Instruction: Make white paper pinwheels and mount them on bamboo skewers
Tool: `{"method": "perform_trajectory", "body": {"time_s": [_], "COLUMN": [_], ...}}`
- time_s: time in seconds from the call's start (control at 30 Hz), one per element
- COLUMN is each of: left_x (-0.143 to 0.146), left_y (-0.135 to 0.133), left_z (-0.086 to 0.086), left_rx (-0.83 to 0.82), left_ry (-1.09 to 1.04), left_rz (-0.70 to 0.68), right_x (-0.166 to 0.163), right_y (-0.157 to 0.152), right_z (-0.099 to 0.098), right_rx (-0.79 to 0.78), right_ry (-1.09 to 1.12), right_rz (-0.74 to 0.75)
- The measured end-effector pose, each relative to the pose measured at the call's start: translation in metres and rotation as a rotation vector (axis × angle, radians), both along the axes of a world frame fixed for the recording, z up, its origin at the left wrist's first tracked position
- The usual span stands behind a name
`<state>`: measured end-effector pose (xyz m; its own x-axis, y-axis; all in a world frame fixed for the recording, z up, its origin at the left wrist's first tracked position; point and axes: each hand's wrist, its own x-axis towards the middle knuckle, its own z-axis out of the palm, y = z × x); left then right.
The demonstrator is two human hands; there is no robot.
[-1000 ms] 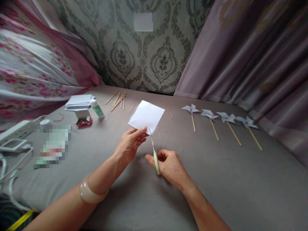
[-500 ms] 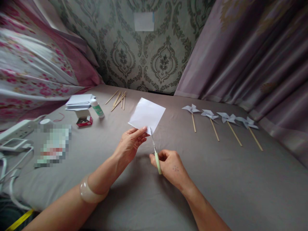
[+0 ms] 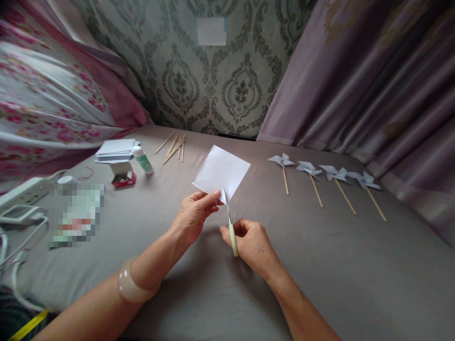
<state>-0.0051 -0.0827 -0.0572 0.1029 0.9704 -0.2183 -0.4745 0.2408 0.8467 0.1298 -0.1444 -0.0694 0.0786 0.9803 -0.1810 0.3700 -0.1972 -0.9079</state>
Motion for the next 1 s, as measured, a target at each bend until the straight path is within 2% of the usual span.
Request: {"method": "perform_trajectory", "body": {"time_s": [1.0], "left_x": [0.0041], "left_y": [-0.0037], "left_z": [0.0003], "left_rx": [0.001], "left_ry": [0.000], "left_rz": [-0.014], "right_x": [-0.0016], "right_y": [0.0012], "right_z": [0.0015], "right_rx": [0.017], "right_ry": [-0.033], "right_rz": [-0.074]}}
